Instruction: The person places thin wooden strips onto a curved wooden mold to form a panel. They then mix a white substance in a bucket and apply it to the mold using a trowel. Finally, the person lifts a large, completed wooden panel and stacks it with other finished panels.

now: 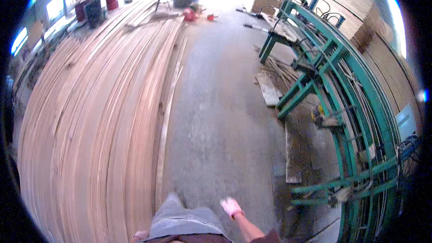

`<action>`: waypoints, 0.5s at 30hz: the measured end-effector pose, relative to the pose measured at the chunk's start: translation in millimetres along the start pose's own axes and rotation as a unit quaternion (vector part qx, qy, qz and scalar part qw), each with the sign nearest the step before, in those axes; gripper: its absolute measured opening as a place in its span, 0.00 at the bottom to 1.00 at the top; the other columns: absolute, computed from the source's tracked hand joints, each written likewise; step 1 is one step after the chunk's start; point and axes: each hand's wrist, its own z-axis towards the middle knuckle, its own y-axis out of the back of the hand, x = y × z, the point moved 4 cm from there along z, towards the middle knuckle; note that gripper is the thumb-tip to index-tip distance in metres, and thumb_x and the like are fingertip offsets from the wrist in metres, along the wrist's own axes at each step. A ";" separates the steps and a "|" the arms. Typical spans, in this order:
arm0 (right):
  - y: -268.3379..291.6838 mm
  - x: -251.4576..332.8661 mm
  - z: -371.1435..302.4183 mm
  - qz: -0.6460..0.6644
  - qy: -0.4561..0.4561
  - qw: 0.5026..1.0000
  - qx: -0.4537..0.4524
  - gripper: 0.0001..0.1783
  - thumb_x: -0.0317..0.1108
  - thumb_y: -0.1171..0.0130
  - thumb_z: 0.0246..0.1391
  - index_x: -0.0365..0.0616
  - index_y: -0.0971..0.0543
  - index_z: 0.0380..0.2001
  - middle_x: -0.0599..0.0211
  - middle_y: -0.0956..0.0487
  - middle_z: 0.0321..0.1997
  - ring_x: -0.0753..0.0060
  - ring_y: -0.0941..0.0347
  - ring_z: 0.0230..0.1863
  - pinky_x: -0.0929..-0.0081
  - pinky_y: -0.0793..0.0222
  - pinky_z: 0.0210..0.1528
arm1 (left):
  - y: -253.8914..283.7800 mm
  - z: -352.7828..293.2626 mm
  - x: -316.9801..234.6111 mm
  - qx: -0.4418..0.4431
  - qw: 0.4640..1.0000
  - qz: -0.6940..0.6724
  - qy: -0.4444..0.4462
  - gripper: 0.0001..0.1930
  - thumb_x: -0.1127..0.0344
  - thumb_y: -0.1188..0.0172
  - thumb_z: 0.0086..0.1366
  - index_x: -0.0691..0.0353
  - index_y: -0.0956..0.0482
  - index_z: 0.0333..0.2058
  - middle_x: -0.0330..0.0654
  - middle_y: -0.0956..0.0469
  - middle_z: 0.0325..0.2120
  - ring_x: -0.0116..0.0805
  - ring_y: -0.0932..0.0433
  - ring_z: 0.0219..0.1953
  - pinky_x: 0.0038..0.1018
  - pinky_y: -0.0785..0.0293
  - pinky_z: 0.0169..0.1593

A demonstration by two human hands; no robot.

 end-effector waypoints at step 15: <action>461.1 466.6 923.0 0.132 0.046 0.987 0.073 0.27 0.49 0.46 0.65 0.36 0.21 0.54 0.48 0.15 0.44 0.51 0.18 0.46 0.59 0.25 0.53 | 878.6 564.1 -143.7 -0.007 0.999 -0.046 -0.023 0.12 0.54 0.38 0.64 0.56 0.15 0.31 0.49 0.14 0.32 0.50 0.14 0.36 0.46 0.18 0.40</action>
